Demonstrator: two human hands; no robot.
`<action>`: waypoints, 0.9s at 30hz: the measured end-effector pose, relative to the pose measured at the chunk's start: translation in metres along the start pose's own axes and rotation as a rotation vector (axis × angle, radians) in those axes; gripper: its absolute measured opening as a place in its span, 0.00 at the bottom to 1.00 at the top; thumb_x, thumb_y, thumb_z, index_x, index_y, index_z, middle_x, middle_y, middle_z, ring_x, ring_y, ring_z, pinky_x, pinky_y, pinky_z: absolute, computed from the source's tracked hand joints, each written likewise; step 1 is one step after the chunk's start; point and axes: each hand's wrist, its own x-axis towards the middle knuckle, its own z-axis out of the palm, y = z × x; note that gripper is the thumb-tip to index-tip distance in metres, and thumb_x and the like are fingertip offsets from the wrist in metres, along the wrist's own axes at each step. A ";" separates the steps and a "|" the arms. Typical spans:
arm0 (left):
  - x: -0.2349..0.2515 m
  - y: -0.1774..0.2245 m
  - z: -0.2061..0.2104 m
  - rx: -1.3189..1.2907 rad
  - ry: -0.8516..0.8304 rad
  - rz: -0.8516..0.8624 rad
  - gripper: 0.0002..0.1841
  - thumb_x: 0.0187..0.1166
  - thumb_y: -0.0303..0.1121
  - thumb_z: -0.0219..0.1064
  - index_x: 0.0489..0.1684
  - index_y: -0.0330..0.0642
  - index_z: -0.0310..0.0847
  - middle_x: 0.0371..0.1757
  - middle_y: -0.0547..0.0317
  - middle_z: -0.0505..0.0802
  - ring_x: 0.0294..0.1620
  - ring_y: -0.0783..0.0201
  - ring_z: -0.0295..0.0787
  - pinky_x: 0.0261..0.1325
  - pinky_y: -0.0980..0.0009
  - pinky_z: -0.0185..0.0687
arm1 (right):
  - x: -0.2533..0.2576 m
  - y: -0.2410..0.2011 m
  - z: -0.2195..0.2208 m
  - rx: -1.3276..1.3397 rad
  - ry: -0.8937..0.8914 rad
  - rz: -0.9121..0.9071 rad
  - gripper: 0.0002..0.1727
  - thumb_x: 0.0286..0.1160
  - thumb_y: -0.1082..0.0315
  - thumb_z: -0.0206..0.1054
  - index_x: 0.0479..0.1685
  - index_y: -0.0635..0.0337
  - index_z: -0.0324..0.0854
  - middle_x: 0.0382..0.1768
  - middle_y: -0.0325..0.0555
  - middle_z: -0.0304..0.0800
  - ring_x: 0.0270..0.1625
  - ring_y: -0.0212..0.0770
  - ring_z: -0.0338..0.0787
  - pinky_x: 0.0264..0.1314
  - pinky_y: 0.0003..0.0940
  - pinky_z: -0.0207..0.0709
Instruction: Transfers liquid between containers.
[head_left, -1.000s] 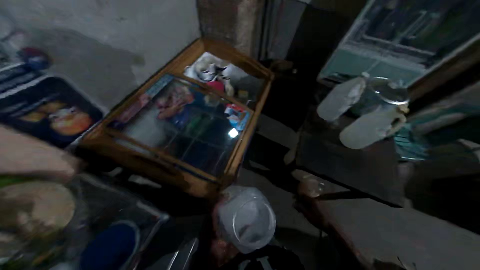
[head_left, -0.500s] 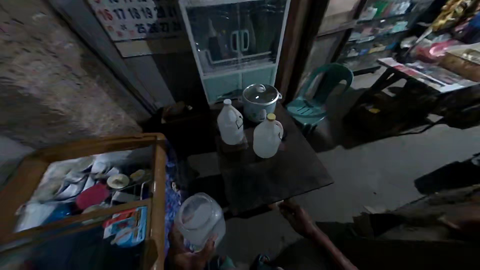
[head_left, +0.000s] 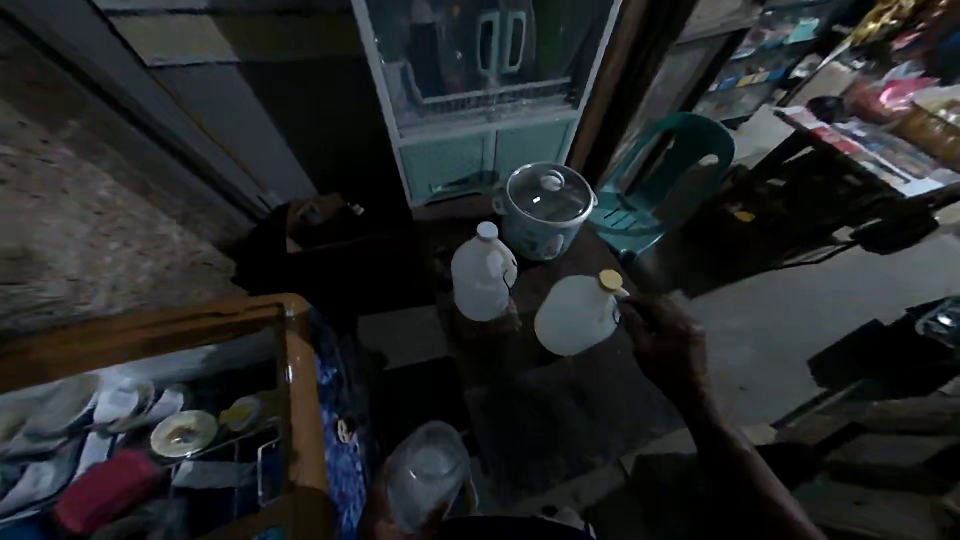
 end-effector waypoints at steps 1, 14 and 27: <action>0.012 -0.006 -0.006 -0.012 -0.038 -0.011 0.56 0.51 0.41 0.89 0.78 0.13 0.60 0.73 0.20 0.78 0.76 0.41 0.79 0.80 0.56 0.74 | 0.012 -0.017 0.012 -0.001 -0.053 -0.028 0.16 0.86 0.64 0.62 0.54 0.68 0.89 0.46 0.60 0.92 0.42 0.51 0.93 0.49 0.48 0.88; 0.094 -0.028 -0.024 -0.036 0.109 0.021 0.59 0.52 0.48 0.88 0.80 0.16 0.59 0.75 0.24 0.79 0.78 0.51 0.78 0.80 0.62 0.73 | 0.180 -0.088 0.161 -0.305 -0.411 0.048 0.37 0.86 0.38 0.55 0.74 0.63 0.78 0.62 0.70 0.86 0.65 0.73 0.85 0.62 0.71 0.77; 0.142 -0.001 -0.059 -0.090 0.111 0.355 0.51 0.64 0.64 0.75 0.79 0.30 0.67 0.73 0.40 0.83 0.77 0.68 0.76 0.80 0.72 0.70 | 0.215 -0.072 0.145 -0.443 -0.734 -0.452 0.26 0.75 0.75 0.71 0.73 0.47 0.83 0.68 0.63 0.82 0.71 0.70 0.80 0.63 0.65 0.79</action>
